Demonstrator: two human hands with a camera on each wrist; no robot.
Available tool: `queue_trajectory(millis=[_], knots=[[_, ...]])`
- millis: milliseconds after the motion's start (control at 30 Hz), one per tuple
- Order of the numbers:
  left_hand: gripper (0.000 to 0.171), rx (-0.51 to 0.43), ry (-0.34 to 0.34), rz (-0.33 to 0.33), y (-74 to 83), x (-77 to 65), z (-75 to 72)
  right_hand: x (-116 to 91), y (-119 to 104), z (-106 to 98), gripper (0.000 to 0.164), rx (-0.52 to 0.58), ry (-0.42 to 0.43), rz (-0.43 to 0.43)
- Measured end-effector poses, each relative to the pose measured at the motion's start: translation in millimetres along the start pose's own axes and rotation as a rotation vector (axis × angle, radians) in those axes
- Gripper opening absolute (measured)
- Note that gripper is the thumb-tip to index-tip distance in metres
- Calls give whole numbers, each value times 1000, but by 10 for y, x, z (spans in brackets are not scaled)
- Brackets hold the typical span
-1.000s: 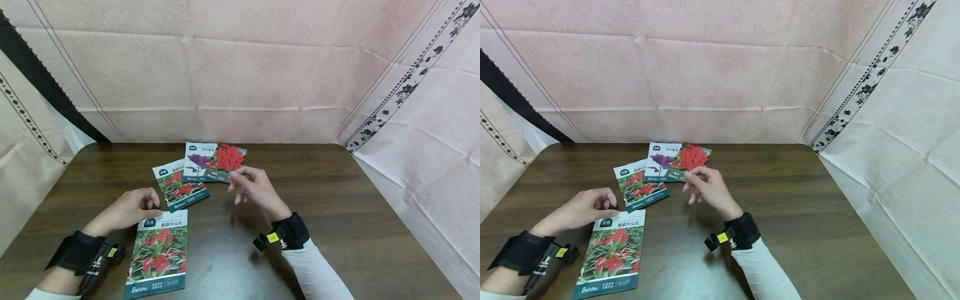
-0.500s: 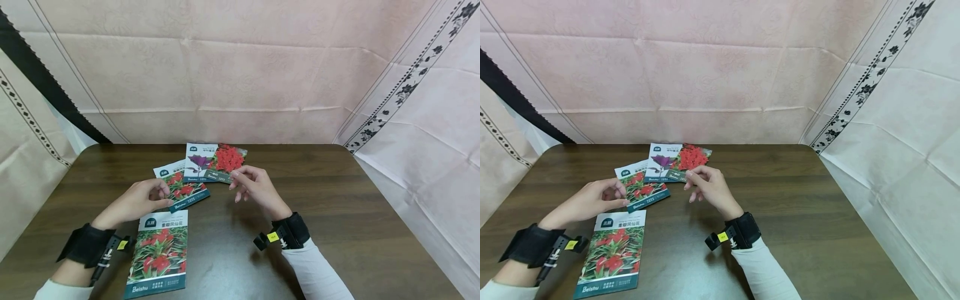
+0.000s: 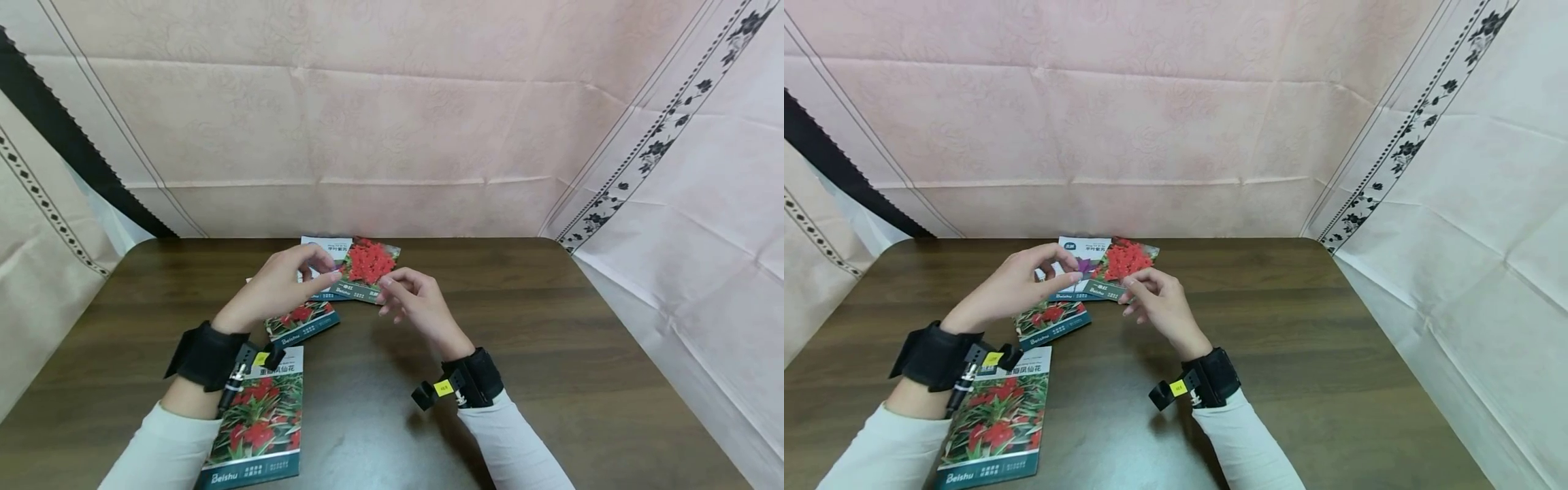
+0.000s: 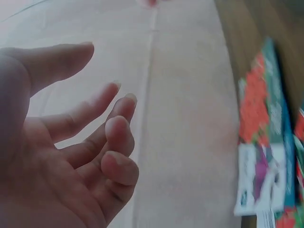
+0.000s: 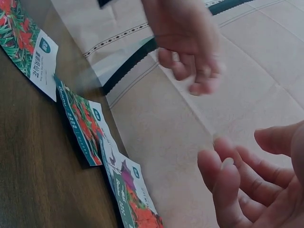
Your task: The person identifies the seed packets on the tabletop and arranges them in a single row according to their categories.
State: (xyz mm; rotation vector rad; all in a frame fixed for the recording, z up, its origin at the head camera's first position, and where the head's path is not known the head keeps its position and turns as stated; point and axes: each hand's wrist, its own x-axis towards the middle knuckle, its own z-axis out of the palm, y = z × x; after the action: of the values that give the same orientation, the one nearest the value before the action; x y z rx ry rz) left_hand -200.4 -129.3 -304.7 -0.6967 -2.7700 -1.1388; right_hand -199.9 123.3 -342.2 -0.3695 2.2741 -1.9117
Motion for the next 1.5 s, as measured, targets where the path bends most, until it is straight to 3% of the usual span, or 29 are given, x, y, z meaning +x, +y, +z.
queue_trajectory(millis=[167,500,1100,1500], knots=[[25,-82,-6,-38,43,70,98,6,30,14,26,4,18,-5],[29,-135,-52,-204,-263,176,219,69,84,-9,28,-8,59,18],[47,-293,-183,-353,-625,259,453,142,338,15,41,40,-10,146],[47,-382,-176,-411,-722,264,577,186,460,82,45,22,-49,206]])
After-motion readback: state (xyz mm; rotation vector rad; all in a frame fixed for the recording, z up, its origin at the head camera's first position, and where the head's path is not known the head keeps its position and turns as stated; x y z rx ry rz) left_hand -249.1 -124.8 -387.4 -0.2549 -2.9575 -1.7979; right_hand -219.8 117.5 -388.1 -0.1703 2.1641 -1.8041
